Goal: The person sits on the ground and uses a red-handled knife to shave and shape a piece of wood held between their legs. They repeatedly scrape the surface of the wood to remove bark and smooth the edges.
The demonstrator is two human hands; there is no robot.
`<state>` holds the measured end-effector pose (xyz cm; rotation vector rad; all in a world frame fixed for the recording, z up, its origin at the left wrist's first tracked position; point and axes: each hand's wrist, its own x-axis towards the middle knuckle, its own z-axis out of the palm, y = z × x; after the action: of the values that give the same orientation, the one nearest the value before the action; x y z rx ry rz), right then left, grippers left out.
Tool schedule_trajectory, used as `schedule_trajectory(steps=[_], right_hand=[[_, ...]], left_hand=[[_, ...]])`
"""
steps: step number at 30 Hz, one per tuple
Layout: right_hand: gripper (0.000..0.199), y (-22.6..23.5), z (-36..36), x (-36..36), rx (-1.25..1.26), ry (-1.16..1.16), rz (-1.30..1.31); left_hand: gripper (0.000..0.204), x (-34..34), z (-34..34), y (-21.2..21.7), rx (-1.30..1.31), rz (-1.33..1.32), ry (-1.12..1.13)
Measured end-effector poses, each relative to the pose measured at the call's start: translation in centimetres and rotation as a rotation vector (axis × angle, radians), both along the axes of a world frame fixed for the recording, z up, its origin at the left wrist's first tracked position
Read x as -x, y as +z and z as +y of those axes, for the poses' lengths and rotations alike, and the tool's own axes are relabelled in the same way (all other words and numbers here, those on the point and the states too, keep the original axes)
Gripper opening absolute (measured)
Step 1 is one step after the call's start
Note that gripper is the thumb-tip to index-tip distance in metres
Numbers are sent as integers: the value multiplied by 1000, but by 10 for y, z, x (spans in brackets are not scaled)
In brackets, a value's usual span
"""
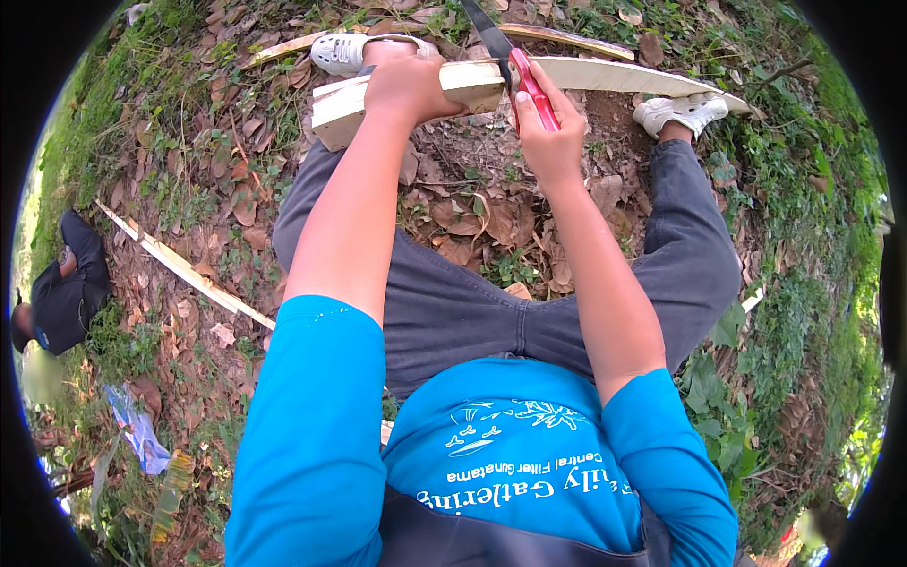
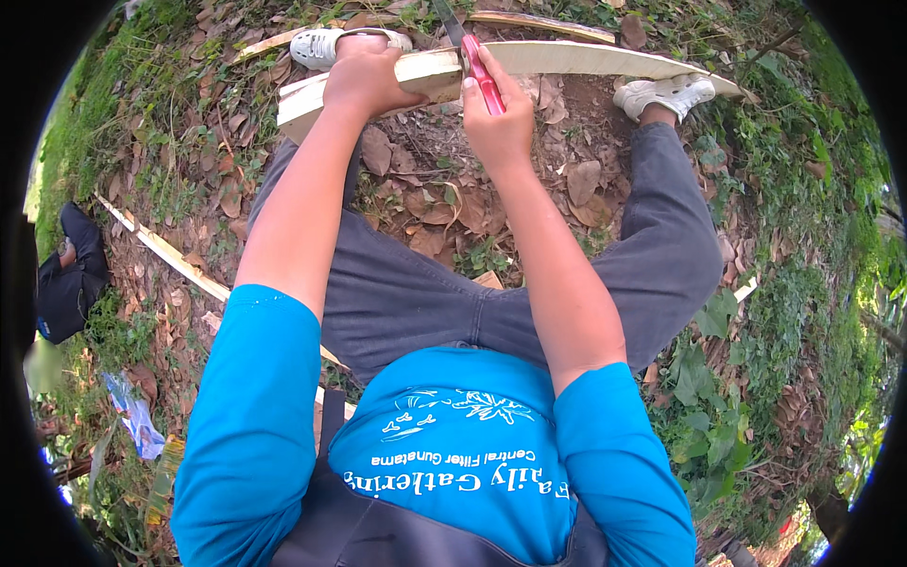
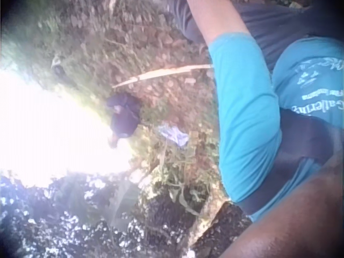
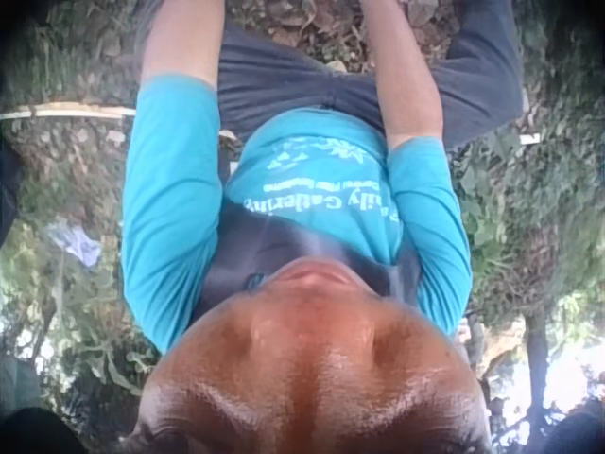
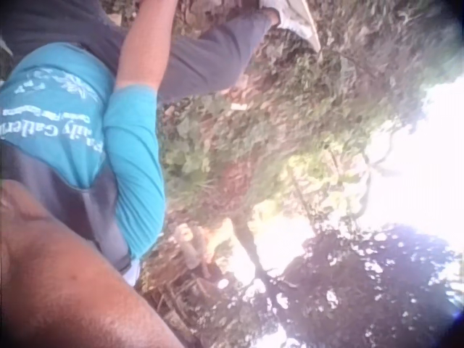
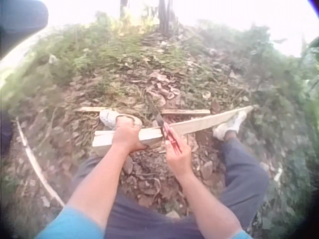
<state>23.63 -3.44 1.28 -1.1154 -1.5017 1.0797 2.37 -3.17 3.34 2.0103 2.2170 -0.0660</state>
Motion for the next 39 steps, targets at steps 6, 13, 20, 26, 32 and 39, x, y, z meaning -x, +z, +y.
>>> schedule_trajectory(steps=[6,13,20,26,32,39], right_hand=[[52,-23,-17,-17,-83,102,69],[48,-13,-18,-18,54,54,91],[46,80,-118,-105,244,60,-46],[42,97,-81,-87,128,42,-84],[40,129,5,-82,394,130,7],[48,43,-80,-79,111,115,49]], left_hand=[[77,5,0,-14,-110,11,7],[93,3,14,-11,-26,89,-44],[81,23,13,-23,-110,67,-49],[82,13,16,-19,-101,103,-55],[89,28,33,-14,46,70,-55],[93,37,39,-14,19,144,-221]])
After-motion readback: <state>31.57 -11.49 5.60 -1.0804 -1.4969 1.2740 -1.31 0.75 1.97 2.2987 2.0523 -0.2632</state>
